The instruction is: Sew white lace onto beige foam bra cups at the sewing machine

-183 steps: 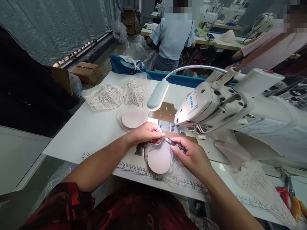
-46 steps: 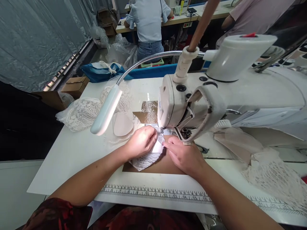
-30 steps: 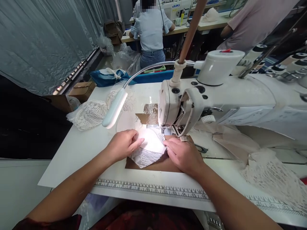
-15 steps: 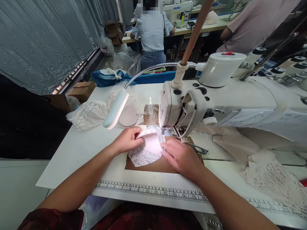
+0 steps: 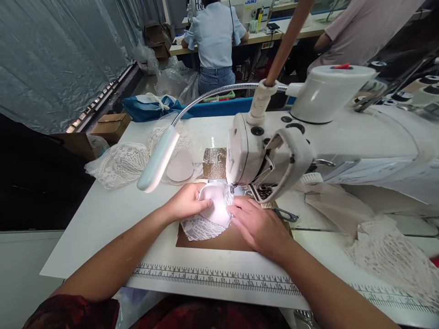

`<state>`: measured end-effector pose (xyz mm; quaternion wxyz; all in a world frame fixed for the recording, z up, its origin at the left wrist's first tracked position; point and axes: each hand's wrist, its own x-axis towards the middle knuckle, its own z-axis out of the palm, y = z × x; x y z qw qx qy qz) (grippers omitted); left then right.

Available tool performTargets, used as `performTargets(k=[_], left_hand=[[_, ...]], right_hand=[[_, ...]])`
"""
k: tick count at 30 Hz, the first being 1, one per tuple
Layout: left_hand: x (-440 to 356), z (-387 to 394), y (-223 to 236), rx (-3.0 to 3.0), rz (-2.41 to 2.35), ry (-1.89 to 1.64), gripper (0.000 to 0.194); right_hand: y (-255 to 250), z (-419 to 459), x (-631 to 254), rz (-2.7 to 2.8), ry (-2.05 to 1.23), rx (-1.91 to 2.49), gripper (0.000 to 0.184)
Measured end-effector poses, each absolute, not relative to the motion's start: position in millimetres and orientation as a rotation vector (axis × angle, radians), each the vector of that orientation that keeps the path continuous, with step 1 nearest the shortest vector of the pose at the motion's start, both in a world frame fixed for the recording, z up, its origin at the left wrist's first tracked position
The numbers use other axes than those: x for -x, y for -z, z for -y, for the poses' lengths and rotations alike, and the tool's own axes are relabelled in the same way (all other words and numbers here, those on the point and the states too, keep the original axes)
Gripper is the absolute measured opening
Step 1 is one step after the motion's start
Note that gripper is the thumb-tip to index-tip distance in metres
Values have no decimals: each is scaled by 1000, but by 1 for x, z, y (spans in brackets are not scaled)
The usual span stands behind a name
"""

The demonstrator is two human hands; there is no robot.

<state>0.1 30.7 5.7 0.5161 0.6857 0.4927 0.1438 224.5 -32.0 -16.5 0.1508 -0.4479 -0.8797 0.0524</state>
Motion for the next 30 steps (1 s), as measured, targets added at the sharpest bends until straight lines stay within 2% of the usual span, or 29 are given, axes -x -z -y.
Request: performTargets(k=[8,14,21,27,30], left_hand=[[-6,-31,-6,-1683,-1185,-380,20],[-7,-29,-9,-1694,-1208,-369,20],[-5,-27,-5,-1640,-1182,-357,12],[-7,-30,-3,-1638,-1220,-383,14],[-6,-32,-3,-1648,-1208,-386,16]], right_hand=[[24,33,-226,2426,87,1527,26],[26,33,-226,2519,74,1553,41],[25,32,-223,2520,75,1605,42],[26,31,-222,2440,158,1621,37],[23,29,-224,2487,109,1492,37]])
